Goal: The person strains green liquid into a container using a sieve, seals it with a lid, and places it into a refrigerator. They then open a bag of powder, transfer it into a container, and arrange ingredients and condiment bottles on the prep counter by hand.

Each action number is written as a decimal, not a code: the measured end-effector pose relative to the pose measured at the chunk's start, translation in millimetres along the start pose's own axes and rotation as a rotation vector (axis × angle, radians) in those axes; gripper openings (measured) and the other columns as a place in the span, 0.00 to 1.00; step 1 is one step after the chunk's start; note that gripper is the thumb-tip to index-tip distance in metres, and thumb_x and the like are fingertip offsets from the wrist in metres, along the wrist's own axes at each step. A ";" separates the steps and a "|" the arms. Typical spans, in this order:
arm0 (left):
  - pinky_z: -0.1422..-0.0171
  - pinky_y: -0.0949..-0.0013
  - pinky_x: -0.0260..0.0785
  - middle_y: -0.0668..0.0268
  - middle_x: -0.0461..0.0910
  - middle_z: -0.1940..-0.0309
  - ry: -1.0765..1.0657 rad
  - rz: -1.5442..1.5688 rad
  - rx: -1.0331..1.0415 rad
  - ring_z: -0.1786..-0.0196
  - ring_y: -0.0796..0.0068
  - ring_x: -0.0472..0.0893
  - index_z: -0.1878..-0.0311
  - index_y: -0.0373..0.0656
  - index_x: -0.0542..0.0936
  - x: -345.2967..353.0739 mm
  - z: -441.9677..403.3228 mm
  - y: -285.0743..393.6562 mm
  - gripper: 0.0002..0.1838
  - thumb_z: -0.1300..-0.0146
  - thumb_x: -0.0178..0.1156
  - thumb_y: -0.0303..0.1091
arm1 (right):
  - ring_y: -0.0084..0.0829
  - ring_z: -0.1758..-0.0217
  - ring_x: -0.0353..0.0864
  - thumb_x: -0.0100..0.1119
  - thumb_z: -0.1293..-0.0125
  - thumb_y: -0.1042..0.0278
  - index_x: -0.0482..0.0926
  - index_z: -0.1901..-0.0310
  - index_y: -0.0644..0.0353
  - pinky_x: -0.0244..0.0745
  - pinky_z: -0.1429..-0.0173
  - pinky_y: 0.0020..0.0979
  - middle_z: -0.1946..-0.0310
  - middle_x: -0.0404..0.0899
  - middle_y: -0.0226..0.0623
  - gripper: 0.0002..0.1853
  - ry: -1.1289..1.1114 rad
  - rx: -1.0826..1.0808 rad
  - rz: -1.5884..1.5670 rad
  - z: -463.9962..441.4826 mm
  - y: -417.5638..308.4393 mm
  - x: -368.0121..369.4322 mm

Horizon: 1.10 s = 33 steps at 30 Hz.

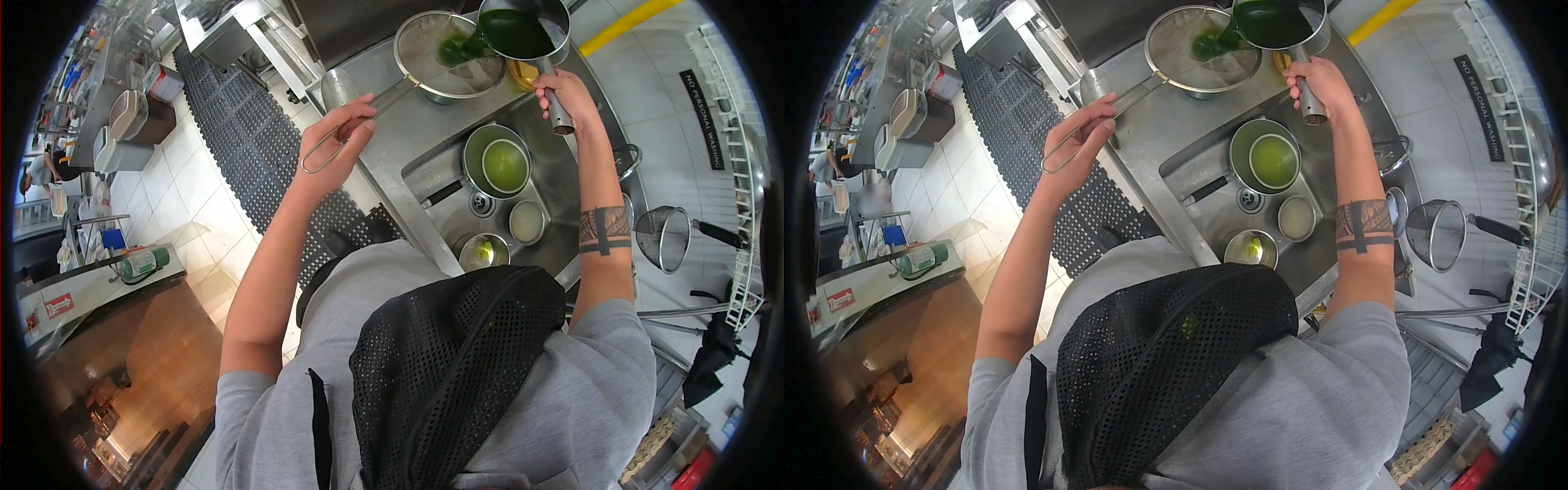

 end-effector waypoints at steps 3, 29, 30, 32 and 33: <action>0.32 0.75 0.71 0.58 0.78 0.31 -0.002 -0.008 -0.009 0.39 0.80 0.79 0.41 0.33 0.82 0.1 0.1 2.3 0.13 0.27 0.61 0.22 | 0.22 0.78 0.78 0.63 0.36 0.72 0.72 0.63 0.60 0.77 0.77 0.31 0.74 0.78 0.29 0.07 0.011 0.000 -0.001 1.1 -0.2 0.2; 0.36 0.77 0.71 0.59 0.78 0.31 0.002 -0.004 -0.008 0.43 0.83 0.79 0.41 0.34 0.82 -0.1 0.0 0.1 0.13 0.26 0.61 0.24 | 0.22 0.79 0.78 0.63 0.36 0.73 0.71 0.61 0.60 0.77 0.77 0.31 0.74 0.78 0.30 0.09 0.006 0.001 0.001 -2.3 2.3 -0.7; 0.36 0.77 0.71 0.60 0.79 0.31 0.002 -0.008 -0.006 0.43 0.83 0.79 0.41 0.34 0.82 -0.2 -0.1 0.2 0.13 0.26 0.62 0.24 | 0.22 0.79 0.78 0.63 0.36 0.73 0.71 0.61 0.60 0.77 0.77 0.31 0.74 0.78 0.30 0.09 0.002 0.001 0.005 -2.3 2.4 -0.6; 0.36 0.77 0.71 0.60 0.79 0.32 0.002 -0.012 -0.004 0.43 0.83 0.79 0.41 0.34 0.82 -0.1 -0.5 0.6 0.13 0.26 0.62 0.24 | 0.22 0.79 0.78 0.63 0.36 0.73 0.71 0.60 0.60 0.77 0.77 0.30 0.74 0.78 0.30 0.09 -0.002 0.001 0.009 -2.3 2.7 -0.8; 0.36 0.77 0.71 0.60 0.79 0.32 0.002 -0.015 -0.011 0.43 0.84 0.79 0.41 0.34 0.82 -0.2 -0.6 0.7 0.13 0.26 0.62 0.24 | 0.22 0.79 0.78 0.63 0.35 0.72 0.71 0.60 0.60 0.77 0.77 0.31 0.74 0.78 0.30 0.09 -0.006 -0.002 0.012 -2.5 2.6 -0.7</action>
Point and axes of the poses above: each hand's wrist, its own z-axis away from the middle knuckle, its own x-axis out of the palm, y = z × x, the point moved 4 cm from there along -z, towards the middle knuckle
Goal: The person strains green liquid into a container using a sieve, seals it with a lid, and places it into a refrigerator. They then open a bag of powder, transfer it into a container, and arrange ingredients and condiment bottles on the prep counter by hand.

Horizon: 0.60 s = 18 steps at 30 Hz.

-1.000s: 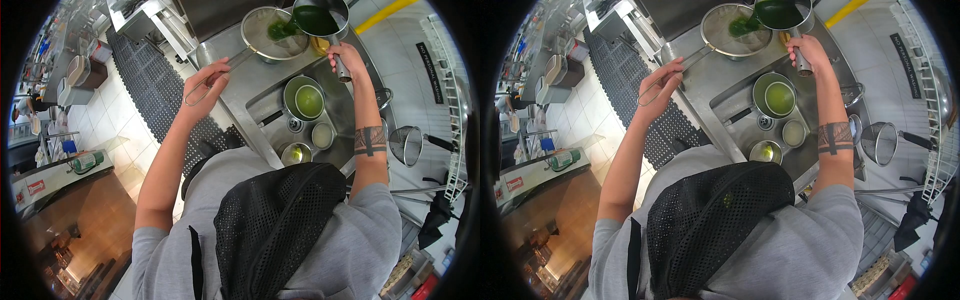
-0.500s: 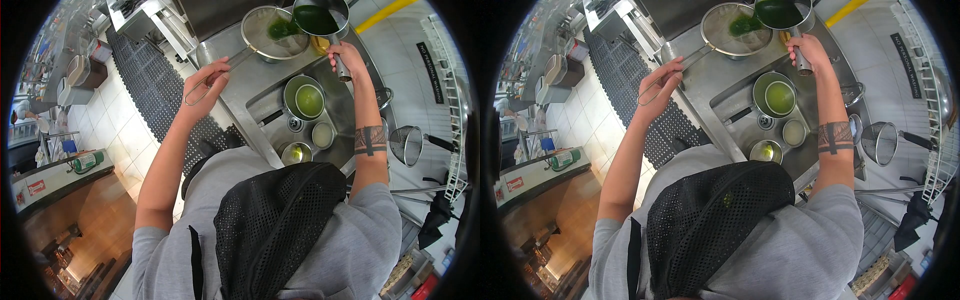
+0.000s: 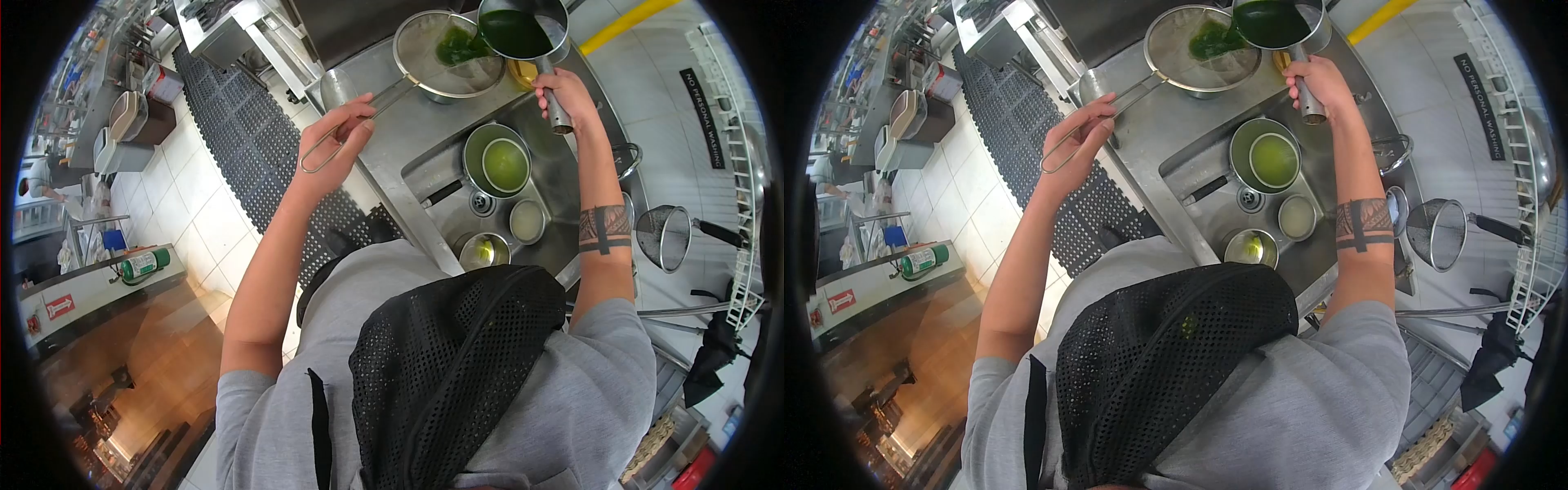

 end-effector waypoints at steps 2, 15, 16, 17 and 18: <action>0.36 0.77 0.71 0.60 0.79 0.32 0.001 -0.003 -0.007 0.43 0.84 0.79 0.41 0.34 0.82 0.1 -0.1 -0.1 0.13 0.26 0.62 0.24 | 0.22 0.79 0.78 0.63 0.35 0.72 0.71 0.60 0.59 0.77 0.77 0.31 0.74 0.78 0.30 0.09 -0.004 -0.004 0.003 0.3 -0.6 0.7; 0.39 0.78 0.72 0.61 0.79 0.32 0.000 -0.014 0.004 0.46 0.84 0.79 0.41 0.34 0.82 -0.3 -0.2 -0.3 0.13 0.26 0.61 0.24 | 0.22 0.80 0.78 0.62 0.35 0.72 0.70 0.60 0.59 0.77 0.77 0.30 0.74 0.78 0.30 0.09 0.002 0.002 0.017 -0.2 -0.3 1.6; 0.38 0.77 0.72 0.61 0.79 0.32 -0.002 -0.031 -0.005 0.46 0.84 0.79 0.41 0.34 0.82 -0.5 -0.4 0.2 0.13 0.26 0.61 0.24 | 0.22 0.80 0.78 0.62 0.35 0.72 0.70 0.60 0.59 0.78 0.77 0.30 0.74 0.78 0.30 0.09 0.006 -0.003 0.013 -0.1 -0.5 1.7; 0.38 0.77 0.72 0.61 0.79 0.32 -0.002 -0.031 -0.005 0.46 0.84 0.79 0.41 0.34 0.82 -0.6 -0.4 0.7 0.13 0.26 0.61 0.24 | 0.22 0.80 0.78 0.62 0.35 0.72 0.70 0.60 0.59 0.78 0.77 0.30 0.74 0.78 0.30 0.09 0.006 -0.004 0.013 -0.6 -0.2 1.6; 0.38 0.77 0.72 0.60 0.79 0.32 -0.003 -0.034 -0.003 0.46 0.84 0.79 0.41 0.33 0.82 -0.4 -0.4 1.1 0.13 0.26 0.61 0.23 | 0.22 0.80 0.78 0.62 0.35 0.72 0.70 0.60 0.59 0.78 0.77 0.30 0.74 0.78 0.30 0.09 0.005 -0.003 0.013 -1.2 0.2 1.2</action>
Point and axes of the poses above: each hand's wrist, its own z-axis away from the middle knuckle, its own x-axis out of the palm, y = z × x, the point moved 4 cm from there along -z, towards the middle knuckle
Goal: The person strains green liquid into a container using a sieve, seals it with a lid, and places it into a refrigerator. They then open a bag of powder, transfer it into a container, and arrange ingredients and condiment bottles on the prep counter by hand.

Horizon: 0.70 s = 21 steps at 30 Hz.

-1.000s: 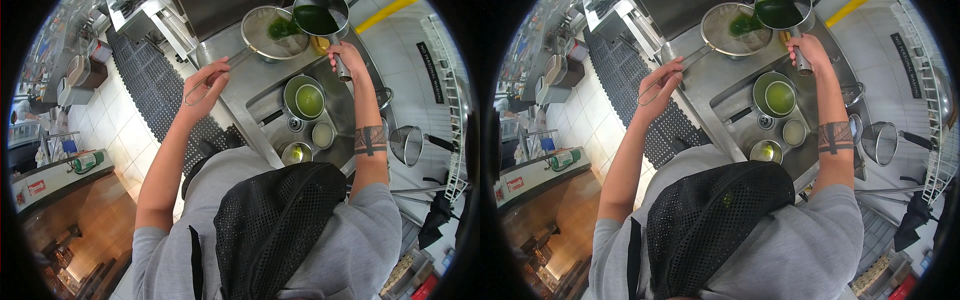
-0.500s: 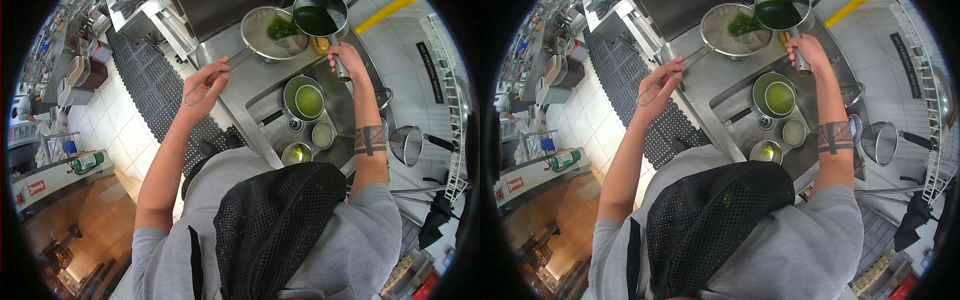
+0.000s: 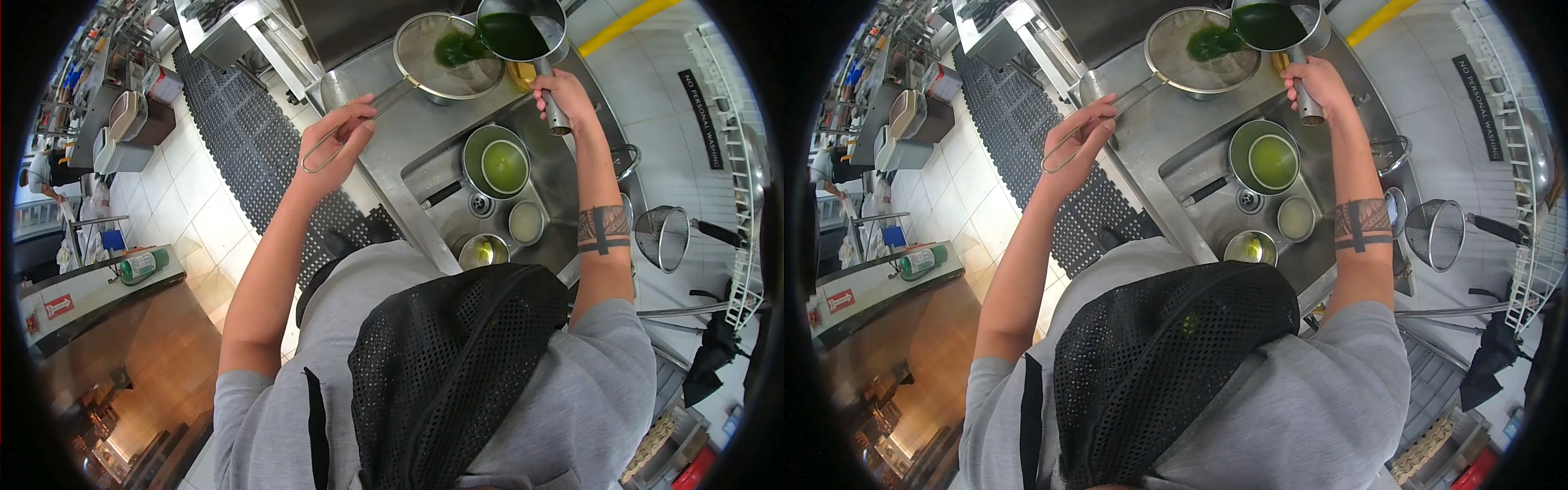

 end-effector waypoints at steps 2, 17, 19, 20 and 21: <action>0.38 0.77 0.72 0.60 0.79 0.32 -0.001 -0.003 0.002 0.45 0.84 0.79 0.41 0.33 0.82 0.2 -0.2 0.3 0.13 0.26 0.61 0.23 | 0.22 0.79 0.78 0.62 0.35 0.72 0.70 0.60 0.60 0.78 0.77 0.31 0.74 0.78 0.30 0.09 0.000 0.001 0.000 -0.1 -0.3 -0.2; 0.38 0.77 0.72 0.61 0.80 0.33 -0.006 -0.027 -0.009 0.45 0.84 0.78 0.43 0.34 0.82 -0.7 -1.5 1.9 0.12 0.27 0.62 0.24 | 0.22 0.79 0.78 0.62 0.35 0.72 0.69 0.59 0.61 0.77 0.77 0.31 0.75 0.78 0.30 0.10 -0.001 0.007 0.021 -0.6 -1.7 2.2; 0.38 0.77 0.72 0.61 0.80 0.33 -0.002 -0.012 0.007 0.45 0.84 0.78 0.42 0.34 0.82 -0.4 -2.1 1.2 0.12 0.27 0.62 0.24 | 0.22 0.79 0.78 0.62 0.35 0.72 0.69 0.59 0.61 0.78 0.77 0.31 0.75 0.78 0.31 0.10 0.008 0.006 0.020 -0.9 -1.2 2.1; 0.38 0.77 0.72 0.61 0.80 0.33 -0.002 -0.012 0.007 0.45 0.84 0.78 0.42 0.34 0.82 -0.3 -2.4 1.1 0.12 0.27 0.62 0.24 | 0.22 0.79 0.78 0.62 0.35 0.72 0.69 0.59 0.61 0.78 0.77 0.31 0.75 0.78 0.31 0.10 0.008 0.006 0.020 -0.7 -1.2 2.1; 0.38 0.77 0.72 0.61 0.80 0.33 -0.004 -0.004 0.005 0.45 0.84 0.78 0.42 0.34 0.82 -0.3 -2.6 1.1 0.13 0.27 0.62 0.24 | 0.22 0.79 0.78 0.62 0.35 0.72 0.69 0.59 0.61 0.78 0.77 0.31 0.75 0.78 0.31 0.10 0.004 0.004 0.024 -0.5 -1.6 2.3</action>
Point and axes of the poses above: each hand's wrist, its own z-axis away from the middle knuckle, its own x-axis out of the palm, y = z × x, the point moved 4 cm from there along -z, towards the middle knuckle
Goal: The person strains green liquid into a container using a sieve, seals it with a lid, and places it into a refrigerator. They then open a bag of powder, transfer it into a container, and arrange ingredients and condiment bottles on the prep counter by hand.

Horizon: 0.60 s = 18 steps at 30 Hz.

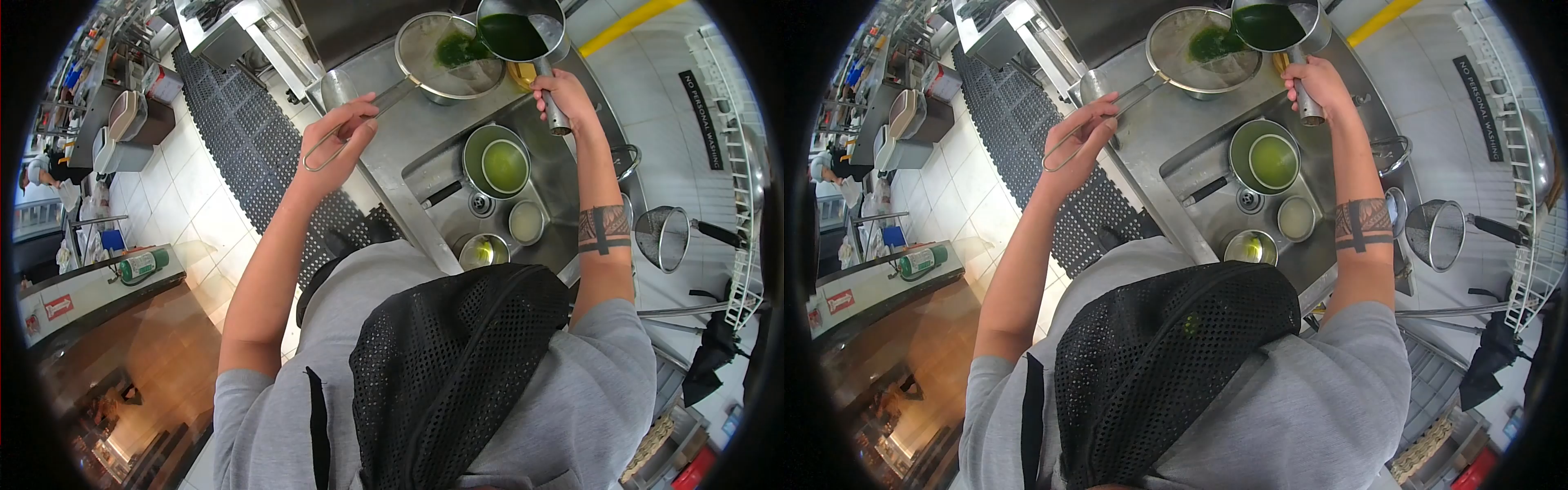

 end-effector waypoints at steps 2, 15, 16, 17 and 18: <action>0.38 0.77 0.72 0.61 0.79 0.33 -0.002 0.008 -0.003 0.45 0.84 0.78 0.42 0.34 0.82 -0.2 -0.3 0.2 0.13 0.27 0.62 0.24 | 0.23 0.79 0.78 0.62 0.35 0.72 0.69 0.59 0.61 0.78 0.77 0.31 0.75 0.78 0.31 0.10 -0.004 -0.001 0.003 -0.2 0.3 0.3; 0.39 0.77 0.72 0.60 0.80 0.33 -0.001 -0.032 0.014 0.46 0.84 0.79 0.42 0.35 0.82 1.6 -2.4 7.7 0.13 0.27 0.62 0.24 | 0.22 0.79 0.78 0.62 0.36 0.72 0.70 0.59 0.61 0.78 0.77 0.30 0.75 0.78 0.31 0.09 -0.004 -0.005 0.026 0.6 0.4 2.8; 0.39 0.76 0.73 0.60 0.80 0.33 0.003 -0.028 0.015 0.46 0.84 0.80 0.42 0.35 0.83 1.6 -2.5 7.7 0.13 0.27 0.63 0.25 | 0.22 0.79 0.78 0.62 0.36 0.71 0.71 0.60 0.61 0.78 0.77 0.31 0.75 0.78 0.31 0.09 -0.005 -0.004 0.026 0.4 0.8 2.9; 0.39 0.76 0.73 0.60 0.80 0.33 0.002 -0.029 0.014 0.46 0.84 0.80 0.42 0.35 0.83 1.9 -2.4 8.9 0.13 0.27 0.63 0.25 | 0.22 0.79 0.78 0.62 0.36 0.71 0.71 0.60 0.61 0.78 0.77 0.31 0.75 0.78 0.31 0.09 -0.005 -0.004 0.025 0.4 0.9 2.7; 0.39 0.76 0.73 0.60 0.80 0.33 0.003 -0.040 0.013 0.46 0.83 0.80 0.42 0.35 0.83 2.0 -2.2 10.8 0.13 0.27 0.63 0.25 | 0.22 0.79 0.78 0.62 0.36 0.71 0.70 0.59 0.60 0.78 0.77 0.31 0.75 0.78 0.30 0.09 -0.016 -0.004 0.031 0.5 0.4 2.9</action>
Point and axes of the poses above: each hand's wrist, its own z-axis away from the middle knuckle, its own x-axis out of the palm, y = z × x, the point moved 4 cm from there along -z, towards the middle knuckle
